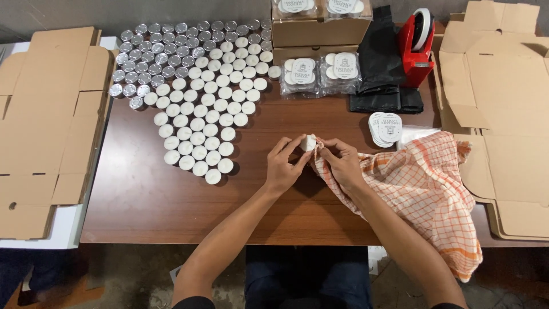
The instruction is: Cleaning individual tea light candles with a cloth and packaging them into small plastic bags.
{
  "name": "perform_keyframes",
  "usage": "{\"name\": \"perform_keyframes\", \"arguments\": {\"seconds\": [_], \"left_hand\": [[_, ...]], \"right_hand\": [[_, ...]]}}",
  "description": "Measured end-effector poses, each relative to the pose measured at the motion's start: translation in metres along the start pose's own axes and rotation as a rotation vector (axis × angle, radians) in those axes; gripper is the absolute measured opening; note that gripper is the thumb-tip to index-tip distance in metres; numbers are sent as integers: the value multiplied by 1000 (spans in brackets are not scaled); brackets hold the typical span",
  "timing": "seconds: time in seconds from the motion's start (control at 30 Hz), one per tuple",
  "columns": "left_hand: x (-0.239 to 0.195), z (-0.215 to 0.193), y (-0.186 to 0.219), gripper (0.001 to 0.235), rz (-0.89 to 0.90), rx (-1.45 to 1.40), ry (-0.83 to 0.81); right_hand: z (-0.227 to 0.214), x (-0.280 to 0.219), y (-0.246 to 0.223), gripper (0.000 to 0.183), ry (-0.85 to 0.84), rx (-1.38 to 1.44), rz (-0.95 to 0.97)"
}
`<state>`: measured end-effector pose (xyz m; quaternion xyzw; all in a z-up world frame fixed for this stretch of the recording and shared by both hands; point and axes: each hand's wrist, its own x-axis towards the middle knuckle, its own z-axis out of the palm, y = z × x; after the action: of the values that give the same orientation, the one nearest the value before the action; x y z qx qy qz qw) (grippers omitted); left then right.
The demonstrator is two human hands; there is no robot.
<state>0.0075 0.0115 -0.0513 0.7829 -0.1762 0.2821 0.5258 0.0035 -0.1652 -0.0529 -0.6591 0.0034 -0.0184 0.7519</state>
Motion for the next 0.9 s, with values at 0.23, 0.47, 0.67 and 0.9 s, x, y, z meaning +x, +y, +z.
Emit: {"name": "perform_keyframes", "arguments": {"seconds": [0.23, 0.47, 0.67, 0.9], "left_hand": [[2, -2, 2, 36, -14, -6, -18], [2, -1, 1, 36, -10, 8, -18], [1, -1, 3, 35, -22, 4, -24], [3, -4, 6, 36, -24, 2, -41]], "right_hand": [[7, -2, -16, 15, -7, -14, -15], [6, 0, -12, 17, -5, -4, 9], [11, -4, -25, 19, -12, -12, 16], [8, -2, -17, 16, -4, -9, 6]]}}
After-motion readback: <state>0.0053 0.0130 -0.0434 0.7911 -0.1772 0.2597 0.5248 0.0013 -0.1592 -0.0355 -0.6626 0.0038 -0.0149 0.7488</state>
